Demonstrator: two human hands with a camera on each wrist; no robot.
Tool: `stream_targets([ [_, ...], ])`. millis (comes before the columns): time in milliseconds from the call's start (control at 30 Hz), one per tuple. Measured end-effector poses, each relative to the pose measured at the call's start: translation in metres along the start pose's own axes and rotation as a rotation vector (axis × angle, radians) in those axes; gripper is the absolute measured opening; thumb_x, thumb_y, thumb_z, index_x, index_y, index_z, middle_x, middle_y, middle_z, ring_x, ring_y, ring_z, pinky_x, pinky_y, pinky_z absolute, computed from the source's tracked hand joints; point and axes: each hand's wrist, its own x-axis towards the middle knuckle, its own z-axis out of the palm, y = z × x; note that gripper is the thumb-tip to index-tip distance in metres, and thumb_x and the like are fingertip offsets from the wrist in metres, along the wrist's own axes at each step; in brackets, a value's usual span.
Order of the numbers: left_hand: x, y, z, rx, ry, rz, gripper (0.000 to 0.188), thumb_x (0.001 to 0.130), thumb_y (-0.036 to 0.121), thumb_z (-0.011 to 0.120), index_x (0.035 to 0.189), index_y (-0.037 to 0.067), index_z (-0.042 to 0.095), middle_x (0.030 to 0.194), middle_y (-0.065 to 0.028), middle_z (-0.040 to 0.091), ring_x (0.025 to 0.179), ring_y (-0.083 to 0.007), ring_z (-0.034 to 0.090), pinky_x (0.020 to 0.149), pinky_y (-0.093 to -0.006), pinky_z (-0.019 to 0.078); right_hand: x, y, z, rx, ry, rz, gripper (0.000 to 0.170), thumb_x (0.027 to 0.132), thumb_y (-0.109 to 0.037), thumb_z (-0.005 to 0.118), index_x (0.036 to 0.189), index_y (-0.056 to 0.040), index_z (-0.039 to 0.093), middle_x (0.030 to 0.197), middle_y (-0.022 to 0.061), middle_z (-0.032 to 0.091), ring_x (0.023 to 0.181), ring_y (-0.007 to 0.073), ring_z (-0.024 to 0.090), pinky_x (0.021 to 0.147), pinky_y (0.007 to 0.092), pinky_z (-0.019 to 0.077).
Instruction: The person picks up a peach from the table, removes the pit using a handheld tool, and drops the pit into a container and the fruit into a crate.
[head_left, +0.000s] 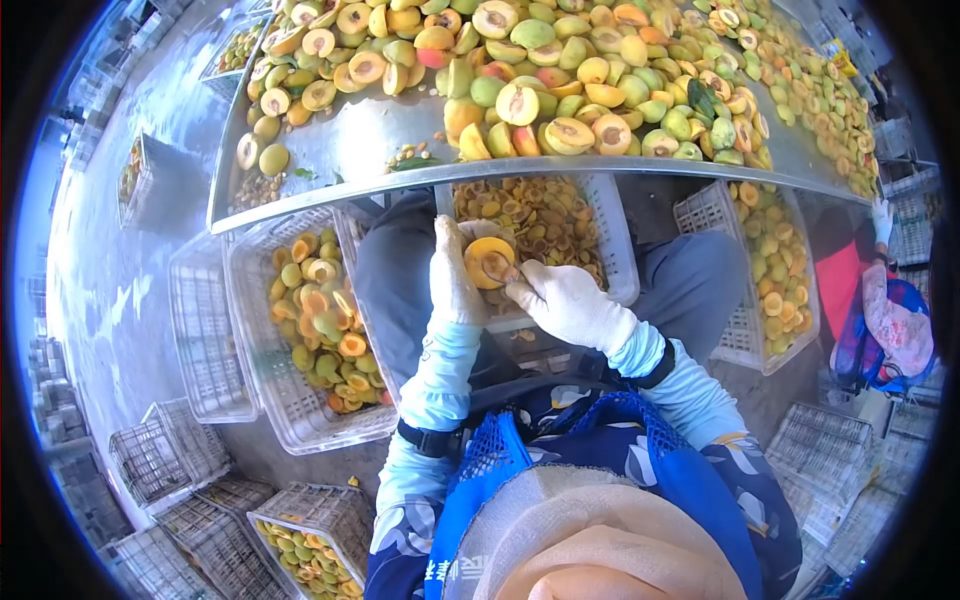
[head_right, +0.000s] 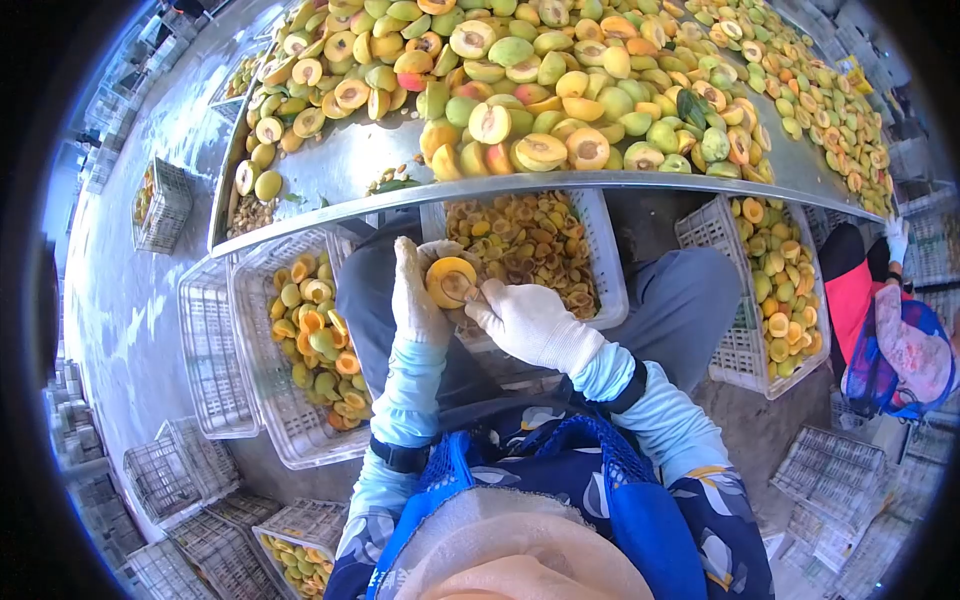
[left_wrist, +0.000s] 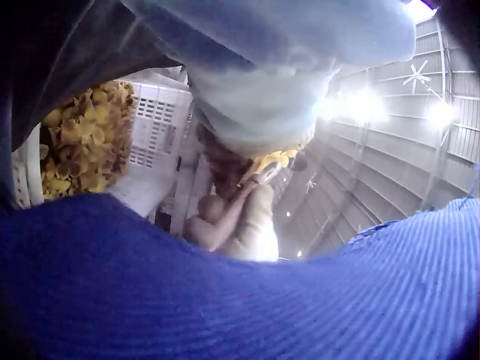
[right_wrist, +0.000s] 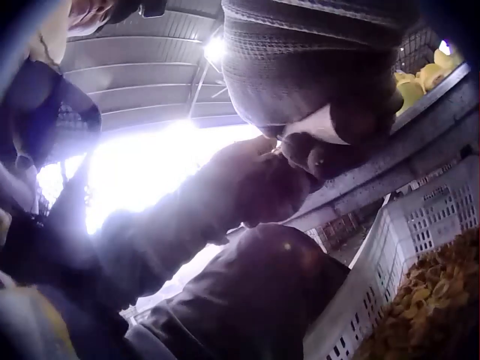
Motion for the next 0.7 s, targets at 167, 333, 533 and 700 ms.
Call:
stream_targets([
  [167, 0.003, 0.002, -0.001, 0.113, 0.045, -0.022, 0.068, 0.093, 0.062, 0.033, 0.089, -0.001, 0.059, 0.076, -0.0135, 0.062, 0.061, -0.0191, 0.059, 0.058, -0.0280, 0.0509, 0.003, -0.004, 0.000, -0.128, -0.029, -0.037, 0.029, 0.091, -0.030, 0.054, 0.082, -0.0030, 0.049, 0.064, 0.0197, 0.057, 0.062, 0.0395, 0.060, 0.054, 0.0469, 0.0458],
  [333, 0.008, 0.004, -0.004, 0.393, 0.130, -0.045, 0.075, 0.090, 0.067, 0.034, 0.080, -0.002, 0.062, 0.072, -0.0122, 0.063, 0.064, -0.0179, 0.059, 0.062, -0.0272, 0.0505, 0.008, 0.004, 0.005, -0.148, -0.129, -0.025, 0.032, 0.092, -0.032, 0.052, 0.084, -0.0013, 0.050, 0.066, 0.0211, 0.059, 0.063, 0.0404, 0.060, 0.056, 0.0480, 0.0465],
  [533, 0.018, 0.013, -0.011, 0.955, -0.042, -0.099, 0.076, 0.092, 0.064, 0.031, 0.077, -0.001, 0.067, 0.067, -0.0085, 0.063, 0.061, -0.0166, 0.057, 0.063, -0.0267, 0.0491, 0.013, 0.020, 0.007, -0.017, -0.305, -0.016, 0.034, 0.094, -0.033, 0.048, 0.090, 0.0004, 0.054, 0.069, 0.0250, 0.059, 0.068, 0.0435, 0.059, 0.061, 0.0477, 0.0473],
  [700, 0.016, 0.013, -0.020, 0.792, -0.323, 0.369, 0.051, 0.100, 0.042, 0.033, 0.118, -0.002, 0.053, 0.110, -0.0116, 0.058, 0.096, -0.0142, 0.056, 0.086, -0.0272, 0.0446, 0.011, 0.027, 0.022, 0.285, -0.030, -0.033, 0.036, 0.096, -0.035, 0.045, 0.092, -0.0006, 0.056, 0.064, 0.0202, 0.059, 0.057, 0.0358, 0.060, 0.053, 0.0402, 0.0472],
])
